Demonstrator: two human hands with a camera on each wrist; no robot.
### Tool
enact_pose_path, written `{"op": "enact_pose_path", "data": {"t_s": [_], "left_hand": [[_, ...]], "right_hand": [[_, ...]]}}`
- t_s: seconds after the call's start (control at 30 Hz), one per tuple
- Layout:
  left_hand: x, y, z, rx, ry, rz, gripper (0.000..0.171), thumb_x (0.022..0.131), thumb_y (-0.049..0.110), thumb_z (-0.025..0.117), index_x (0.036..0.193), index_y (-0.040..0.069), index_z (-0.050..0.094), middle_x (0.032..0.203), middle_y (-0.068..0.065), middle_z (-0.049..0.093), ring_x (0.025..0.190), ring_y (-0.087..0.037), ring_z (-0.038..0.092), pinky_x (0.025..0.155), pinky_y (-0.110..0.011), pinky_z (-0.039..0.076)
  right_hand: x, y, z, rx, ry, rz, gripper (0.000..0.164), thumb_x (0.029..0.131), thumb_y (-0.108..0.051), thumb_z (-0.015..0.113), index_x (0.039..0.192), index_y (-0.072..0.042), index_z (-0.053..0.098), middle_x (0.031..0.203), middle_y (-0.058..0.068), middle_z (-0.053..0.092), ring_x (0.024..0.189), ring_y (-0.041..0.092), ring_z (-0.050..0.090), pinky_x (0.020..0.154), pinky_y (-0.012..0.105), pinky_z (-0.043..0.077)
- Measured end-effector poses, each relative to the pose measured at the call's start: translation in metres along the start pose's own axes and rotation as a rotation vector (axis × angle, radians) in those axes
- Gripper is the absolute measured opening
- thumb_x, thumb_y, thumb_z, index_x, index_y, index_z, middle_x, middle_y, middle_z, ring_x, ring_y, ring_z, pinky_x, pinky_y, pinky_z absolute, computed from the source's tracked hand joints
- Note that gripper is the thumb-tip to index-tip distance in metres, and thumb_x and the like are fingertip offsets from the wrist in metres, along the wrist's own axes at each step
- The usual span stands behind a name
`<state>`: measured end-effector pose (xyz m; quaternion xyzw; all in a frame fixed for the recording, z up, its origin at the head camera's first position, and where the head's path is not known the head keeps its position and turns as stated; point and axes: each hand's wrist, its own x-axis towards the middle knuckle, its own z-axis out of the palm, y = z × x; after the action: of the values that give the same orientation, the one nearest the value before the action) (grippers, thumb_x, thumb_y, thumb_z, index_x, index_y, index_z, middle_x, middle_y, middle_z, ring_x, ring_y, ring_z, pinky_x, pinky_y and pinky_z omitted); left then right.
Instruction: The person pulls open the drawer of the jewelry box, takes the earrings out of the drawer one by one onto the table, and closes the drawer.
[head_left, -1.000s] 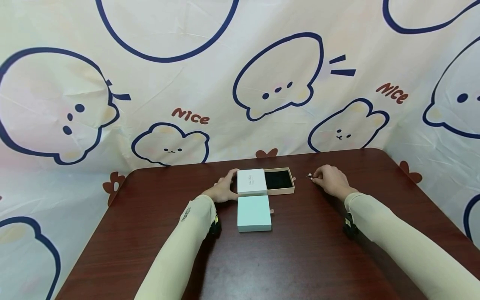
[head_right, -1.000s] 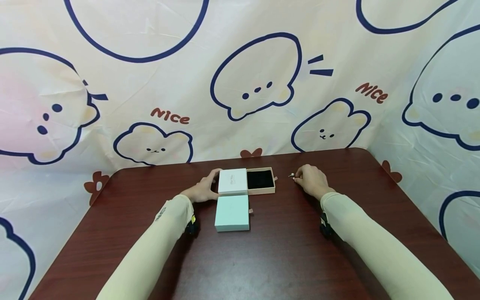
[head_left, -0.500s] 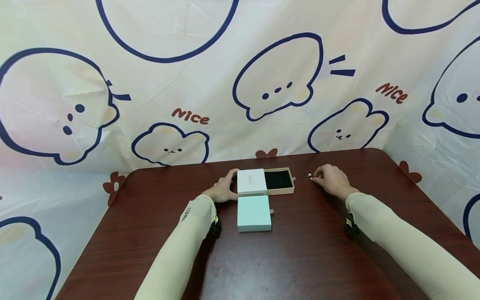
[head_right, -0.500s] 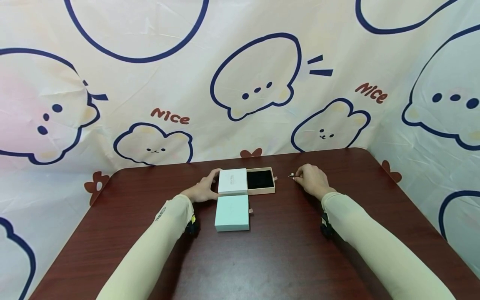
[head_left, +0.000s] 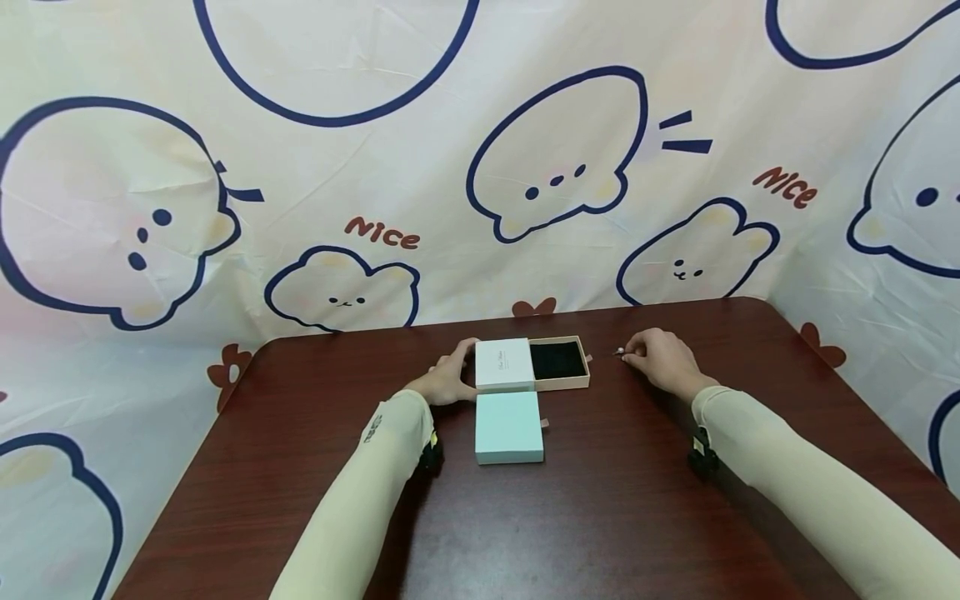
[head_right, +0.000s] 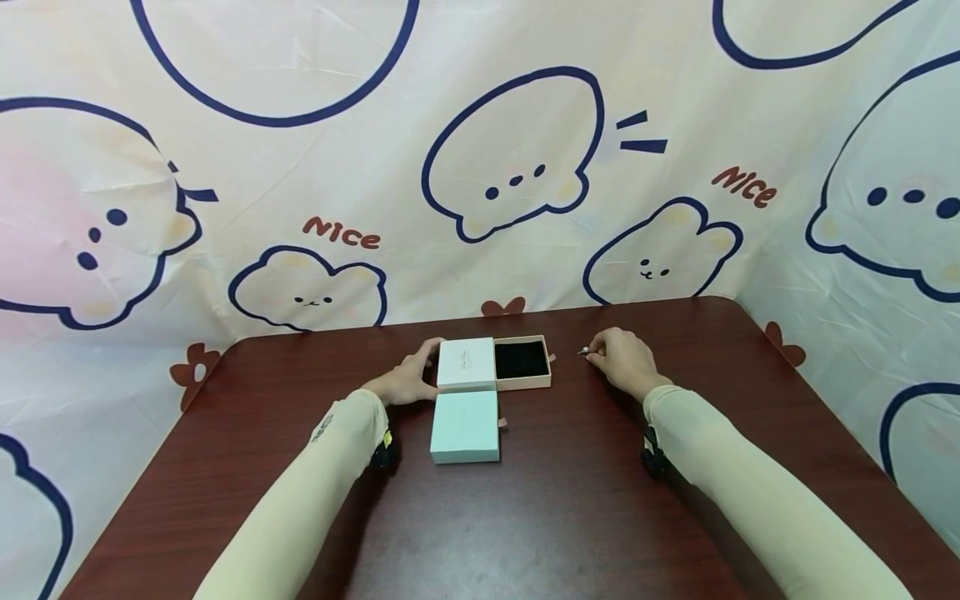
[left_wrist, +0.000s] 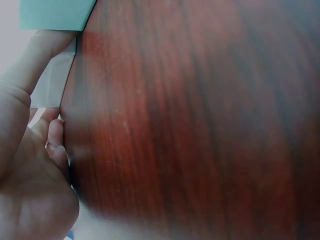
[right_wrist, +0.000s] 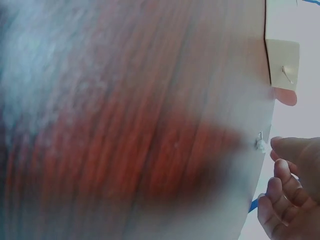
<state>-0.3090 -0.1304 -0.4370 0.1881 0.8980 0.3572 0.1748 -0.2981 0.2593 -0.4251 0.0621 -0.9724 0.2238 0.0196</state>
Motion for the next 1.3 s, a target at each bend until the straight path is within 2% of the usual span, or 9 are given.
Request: {"op": "enact_pose_path", "data": {"t_s": [0.77,1.3], "left_hand": [[-0.001,0.002,0.0,0.007,0.004,-0.002,0.097,0.089,0.026,0.079,0.16,0.022,0.013,0.167,-0.01,0.02,0.146,-0.039,0.031,0.116,-0.065,0.021],[-0.001,0.001,0.0,0.003,-0.001,0.004,0.096,0.089,0.025,0.078,0.16,0.022,0.013,0.167,-0.01,0.019,0.146,-0.04,0.03,0.115,-0.065,0.021]], "right_hand": [[-0.006,-0.02,0.005,0.039,-0.008,-0.055,0.016,0.096,-0.018,0.068,0.102,-0.004,0.074,0.082,0.007,0.069,0.07,0.017,0.057,0.059,0.03,0.044],[-0.006,-0.028,0.016,0.036,0.001,-0.042,0.026,0.1,-0.03,0.064,0.103,-0.007,0.076,0.092,0.007,0.073,0.076,0.019,0.059,0.064,0.032,0.046]]}}
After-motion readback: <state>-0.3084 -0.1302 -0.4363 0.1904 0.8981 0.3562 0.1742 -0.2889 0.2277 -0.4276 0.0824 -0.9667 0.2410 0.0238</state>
